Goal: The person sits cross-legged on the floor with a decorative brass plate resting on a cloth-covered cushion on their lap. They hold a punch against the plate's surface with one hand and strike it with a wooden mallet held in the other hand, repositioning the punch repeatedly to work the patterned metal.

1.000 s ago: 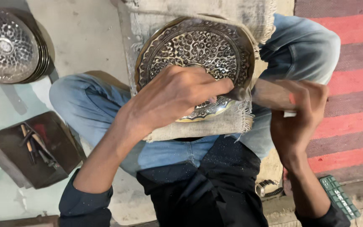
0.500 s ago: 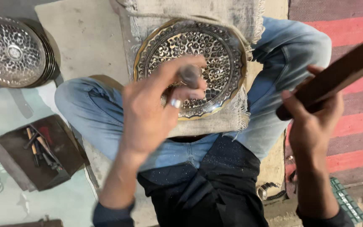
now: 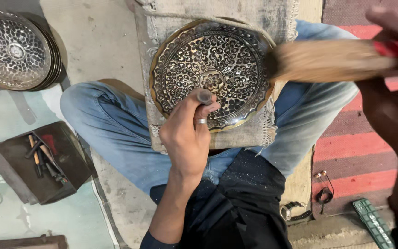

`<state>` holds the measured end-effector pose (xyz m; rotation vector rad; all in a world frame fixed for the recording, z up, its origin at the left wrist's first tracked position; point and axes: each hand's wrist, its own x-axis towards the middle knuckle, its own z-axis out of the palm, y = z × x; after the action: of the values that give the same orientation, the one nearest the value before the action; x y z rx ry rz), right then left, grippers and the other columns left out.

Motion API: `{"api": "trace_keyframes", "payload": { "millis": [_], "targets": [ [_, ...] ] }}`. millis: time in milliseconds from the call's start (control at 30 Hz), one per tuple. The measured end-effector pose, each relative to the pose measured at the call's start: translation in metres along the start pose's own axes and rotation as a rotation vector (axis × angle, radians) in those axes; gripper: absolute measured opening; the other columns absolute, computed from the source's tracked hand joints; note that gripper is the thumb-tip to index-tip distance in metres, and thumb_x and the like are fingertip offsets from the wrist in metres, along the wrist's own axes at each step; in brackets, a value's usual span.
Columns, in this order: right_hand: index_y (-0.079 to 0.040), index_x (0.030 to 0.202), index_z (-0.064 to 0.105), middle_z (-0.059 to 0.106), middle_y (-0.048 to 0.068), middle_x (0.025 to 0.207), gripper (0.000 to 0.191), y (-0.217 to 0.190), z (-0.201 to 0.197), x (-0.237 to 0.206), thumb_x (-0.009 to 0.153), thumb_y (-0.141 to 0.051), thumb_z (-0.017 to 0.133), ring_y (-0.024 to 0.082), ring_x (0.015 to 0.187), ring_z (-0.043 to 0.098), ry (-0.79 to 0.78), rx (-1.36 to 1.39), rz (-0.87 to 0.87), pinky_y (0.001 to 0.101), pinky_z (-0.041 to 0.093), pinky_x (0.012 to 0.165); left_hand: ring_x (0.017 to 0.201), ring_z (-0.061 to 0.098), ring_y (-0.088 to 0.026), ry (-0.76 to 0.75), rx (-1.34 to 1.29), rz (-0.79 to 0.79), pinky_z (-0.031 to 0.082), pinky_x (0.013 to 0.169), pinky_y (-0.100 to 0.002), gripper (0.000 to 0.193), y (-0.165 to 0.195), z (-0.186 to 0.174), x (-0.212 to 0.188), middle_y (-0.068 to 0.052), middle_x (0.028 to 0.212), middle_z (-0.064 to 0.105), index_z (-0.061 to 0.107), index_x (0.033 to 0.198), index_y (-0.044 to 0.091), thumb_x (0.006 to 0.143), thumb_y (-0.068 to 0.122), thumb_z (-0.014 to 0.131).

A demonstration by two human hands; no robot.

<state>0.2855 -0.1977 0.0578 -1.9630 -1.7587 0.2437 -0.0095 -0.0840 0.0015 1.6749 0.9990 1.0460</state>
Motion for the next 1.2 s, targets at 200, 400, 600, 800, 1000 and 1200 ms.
{"api": "trace_keyframes", "payload": {
  "millis": [200,400,600,800,1000,1200],
  "targets": [
    [0.001,0.142,0.051,0.063,0.021,0.123,0.039,-0.019,-0.013,0.033,0.11,0.018,0.065,0.026,0.108,0.068,-0.072,-0.206,-0.204,0.0317,0.055,0.095,0.097,0.08,-0.022,0.028,0.038,0.006,0.069,0.083,-0.029,0.042,-0.003,0.003,-0.003,-0.016,0.11,0.074,0.064,0.123,-0.004,0.088,-0.024,0.054],
    [0.003,0.133,0.059,0.064,0.02,0.115,0.037,-0.059,0.003,0.068,0.099,0.018,0.065,0.03,0.105,0.068,-0.049,-0.187,-0.036,0.0378,0.055,0.09,0.096,0.08,-0.021,0.039,0.064,-0.006,0.068,0.08,-0.028,0.041,-0.003,0.004,-0.003,-0.015,0.107,0.075,0.065,0.123,-0.002,0.089,-0.023,0.058],
    [-0.008,0.134,0.067,0.064,0.011,0.12,0.049,-0.063,-0.004,0.067,0.093,0.021,0.068,0.027,0.11,0.062,-0.126,-0.351,-0.157,0.0377,0.054,0.097,0.096,0.08,-0.022,0.031,0.071,-0.031,0.067,0.08,-0.03,0.044,0.001,0.002,-0.003,-0.016,0.108,0.074,0.064,0.121,-0.003,0.083,-0.023,0.056],
    [-0.009,0.127,0.069,0.06,0.013,0.112,0.046,-0.042,0.008,0.061,0.086,0.013,0.07,0.031,0.108,0.06,-0.04,-0.411,-0.301,0.0405,0.052,0.093,0.094,0.08,-0.021,0.022,0.107,-0.026,0.065,0.076,-0.03,0.04,0.0,0.003,-0.001,-0.014,0.104,0.075,0.065,0.12,-0.002,0.085,-0.022,0.059],
    [-0.01,0.12,0.076,0.065,0.01,0.098,0.034,-0.05,0.009,0.065,0.091,0.004,0.085,0.032,0.098,0.063,-0.088,-0.553,-0.35,0.0444,0.054,0.075,0.094,0.08,-0.021,0.004,0.12,-0.024,0.065,0.076,-0.031,0.041,0.001,0.001,-0.001,-0.014,0.103,0.075,0.066,0.118,-0.002,0.083,-0.022,0.058],
    [-0.01,0.118,0.066,0.061,0.005,0.102,0.033,-0.061,0.009,0.069,0.09,0.0,0.081,0.026,0.1,0.062,-0.025,-0.425,-0.264,0.0416,0.05,0.081,0.093,0.08,-0.021,0.009,0.129,-0.008,0.064,0.074,-0.03,0.036,0.002,0.001,0.001,-0.013,0.102,0.075,0.066,0.12,-0.002,0.089,-0.019,0.061]
  ]
}}
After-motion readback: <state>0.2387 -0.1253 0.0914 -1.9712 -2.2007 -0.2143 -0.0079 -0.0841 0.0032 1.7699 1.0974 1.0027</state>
